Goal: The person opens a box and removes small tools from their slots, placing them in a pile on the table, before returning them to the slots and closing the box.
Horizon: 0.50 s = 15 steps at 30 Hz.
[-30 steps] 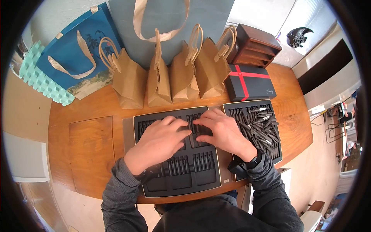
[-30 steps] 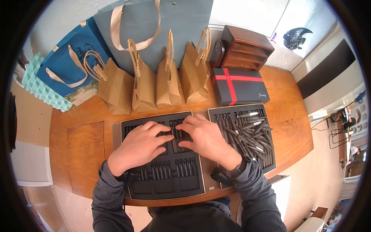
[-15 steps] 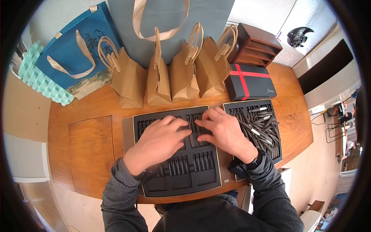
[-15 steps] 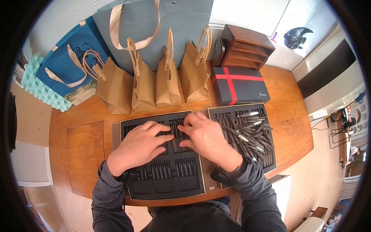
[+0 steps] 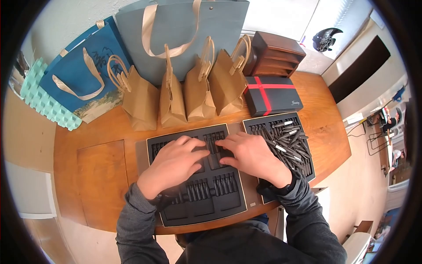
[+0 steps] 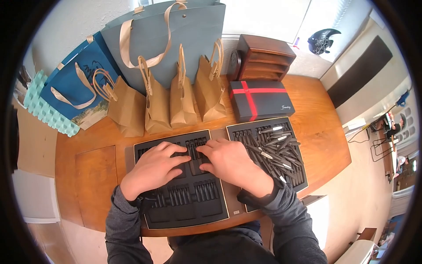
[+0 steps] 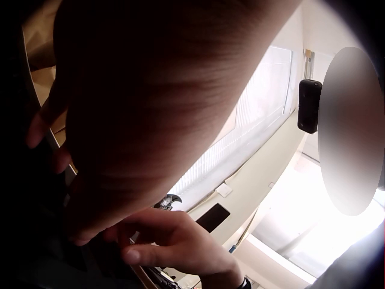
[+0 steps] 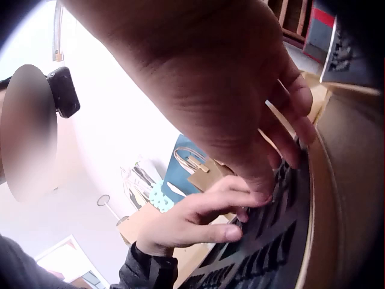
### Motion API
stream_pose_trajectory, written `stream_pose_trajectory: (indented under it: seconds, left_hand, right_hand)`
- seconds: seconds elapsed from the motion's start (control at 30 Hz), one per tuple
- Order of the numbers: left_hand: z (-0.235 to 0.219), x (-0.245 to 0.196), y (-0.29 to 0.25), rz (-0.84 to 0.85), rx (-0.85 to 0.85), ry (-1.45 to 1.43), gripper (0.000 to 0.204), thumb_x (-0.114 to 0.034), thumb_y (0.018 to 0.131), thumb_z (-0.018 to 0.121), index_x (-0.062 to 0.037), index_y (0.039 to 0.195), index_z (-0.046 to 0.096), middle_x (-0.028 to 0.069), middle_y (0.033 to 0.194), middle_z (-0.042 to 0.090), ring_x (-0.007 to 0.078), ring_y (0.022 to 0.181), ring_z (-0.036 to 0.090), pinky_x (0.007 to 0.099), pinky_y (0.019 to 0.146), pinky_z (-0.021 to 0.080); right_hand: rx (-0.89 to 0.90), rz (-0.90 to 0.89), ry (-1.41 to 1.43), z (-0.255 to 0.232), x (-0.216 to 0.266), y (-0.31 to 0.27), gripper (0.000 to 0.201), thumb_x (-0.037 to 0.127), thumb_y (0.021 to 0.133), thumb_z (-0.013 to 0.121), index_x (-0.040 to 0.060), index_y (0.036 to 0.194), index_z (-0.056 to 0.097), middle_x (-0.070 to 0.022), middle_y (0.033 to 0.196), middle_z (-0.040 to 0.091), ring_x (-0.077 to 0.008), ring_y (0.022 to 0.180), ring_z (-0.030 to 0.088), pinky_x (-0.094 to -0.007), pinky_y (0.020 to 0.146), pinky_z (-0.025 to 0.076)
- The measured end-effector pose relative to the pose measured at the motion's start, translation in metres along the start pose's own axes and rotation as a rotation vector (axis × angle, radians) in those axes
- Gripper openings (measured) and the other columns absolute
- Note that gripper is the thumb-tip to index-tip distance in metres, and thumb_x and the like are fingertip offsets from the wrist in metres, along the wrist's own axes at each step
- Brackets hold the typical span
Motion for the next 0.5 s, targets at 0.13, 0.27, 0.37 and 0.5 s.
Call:
stream_pose_trajectory:
  seconds: [0.13,0.27,0.37,0.5]
  left_hand:
    - [0.001,0.0,-0.001,-0.003,0.016,-0.013,0.041,-0.015,0.081,0.076,-0.0115,0.121,0.07,0.0038,0.13,0.06,0.0264,0.122,0.053,0.0378,0.102,0.047]
    - [0.001,-0.001,-0.003,0.006,0.023,0.014,0.045,-0.013,0.079,0.078,-0.0115,0.123,0.069,0.0037,0.133,0.059,0.0263,0.123,0.052,0.0379,0.103,0.047]
    - [0.001,-0.002,-0.005,0.003,0.029,0.018,0.048,-0.012,0.077,0.079,-0.0114,0.124,0.069,0.0037,0.134,0.058,0.0263,0.124,0.052,0.038,0.103,0.047]
    - [0.002,-0.001,-0.005,0.007,0.034,0.016,0.05,-0.011,0.076,0.08,-0.0112,0.124,0.068,0.0041,0.134,0.058,0.0266,0.125,0.051,0.0382,0.103,0.047]
  right_hand:
    - [-0.065,0.09,-0.032,-0.028,-0.024,-0.014,0.035,0.02,0.078,0.079,0.0094,0.111,0.07,-0.0072,0.09,0.067,-0.0289,0.087,0.067,-0.0385,0.072,0.054]
    - [-0.11,0.172,-0.119,-0.052,-0.062,-0.033,0.022,0.014,0.08,0.076,0.0069,0.1,0.071,-0.008,0.088,0.067,-0.0299,0.084,0.067,-0.0393,0.07,0.054]
    - [-0.08,0.207,-0.195,-0.054,-0.082,-0.048,0.02,0.014,0.078,0.077,0.0085,0.097,0.072,-0.0066,0.087,0.067,-0.0289,0.085,0.067,-0.0398,0.071,0.054]
    - [0.0,0.234,-0.183,-0.049,-0.084,-0.056,0.021,0.013,0.079,0.077,0.0077,0.098,0.072,-0.0062,0.086,0.067,-0.0287,0.083,0.068,-0.038,0.072,0.054]
Point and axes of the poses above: each hand's wrist, its own y-axis towards the middle knuckle, its own z-axis out of the palm, x = y × z, the point moved 10 cm from there along y, towards the middle knuckle
